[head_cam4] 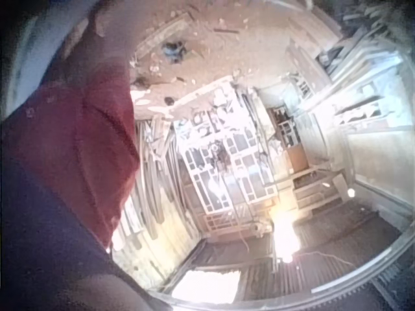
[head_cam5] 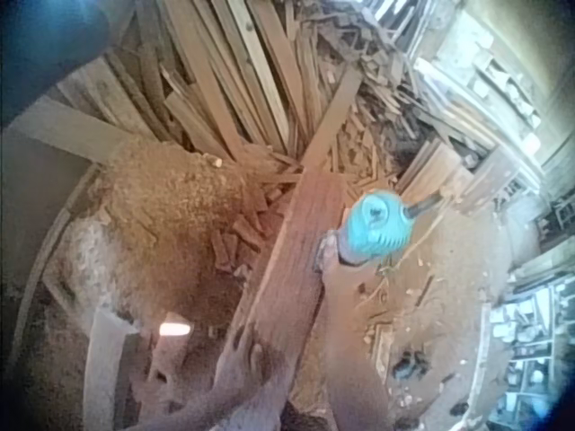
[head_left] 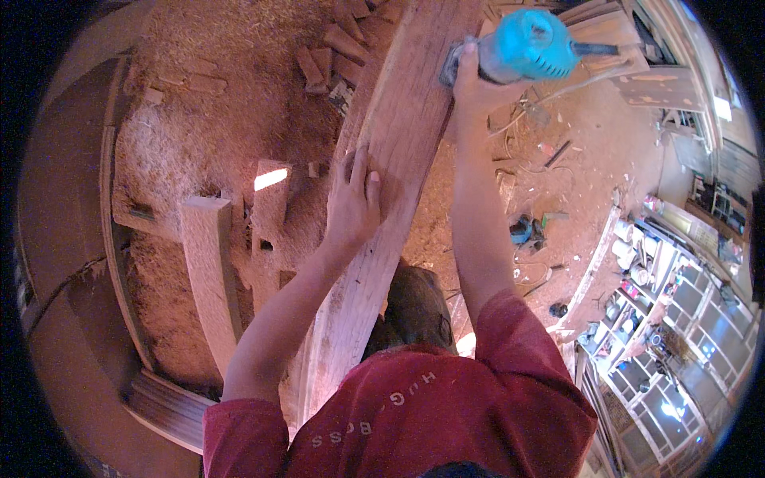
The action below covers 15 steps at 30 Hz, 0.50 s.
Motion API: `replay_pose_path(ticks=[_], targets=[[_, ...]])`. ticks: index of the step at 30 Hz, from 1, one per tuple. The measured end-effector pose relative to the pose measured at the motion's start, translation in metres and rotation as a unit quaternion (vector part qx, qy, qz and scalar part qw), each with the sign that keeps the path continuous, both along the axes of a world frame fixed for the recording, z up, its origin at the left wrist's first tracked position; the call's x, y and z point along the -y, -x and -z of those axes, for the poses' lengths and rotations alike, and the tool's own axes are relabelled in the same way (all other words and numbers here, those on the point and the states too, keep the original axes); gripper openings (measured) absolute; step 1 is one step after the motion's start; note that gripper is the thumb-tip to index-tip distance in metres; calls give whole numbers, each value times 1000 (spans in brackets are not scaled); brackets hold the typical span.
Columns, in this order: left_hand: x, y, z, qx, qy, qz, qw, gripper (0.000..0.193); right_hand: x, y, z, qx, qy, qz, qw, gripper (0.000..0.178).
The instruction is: The person uses a trim router to edge a long wood plank, moving the tool along the length of the wood while holding the plank steady by hand.
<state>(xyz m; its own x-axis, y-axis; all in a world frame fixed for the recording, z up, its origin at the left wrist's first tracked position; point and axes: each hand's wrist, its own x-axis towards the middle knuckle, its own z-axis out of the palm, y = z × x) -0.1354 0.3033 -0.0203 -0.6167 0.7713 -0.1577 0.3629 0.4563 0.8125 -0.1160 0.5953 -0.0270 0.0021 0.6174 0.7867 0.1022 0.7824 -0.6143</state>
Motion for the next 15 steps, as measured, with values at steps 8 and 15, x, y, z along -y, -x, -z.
replay_pose_path(ticks=[8,15], targets=[[4,3,0,21,20,-5,1000,54,-42,48,-28,-55,156,-18,986,85],[1,0,3,3,8,-2,1000,55,-135,63,7,51,0,225,973,101]])
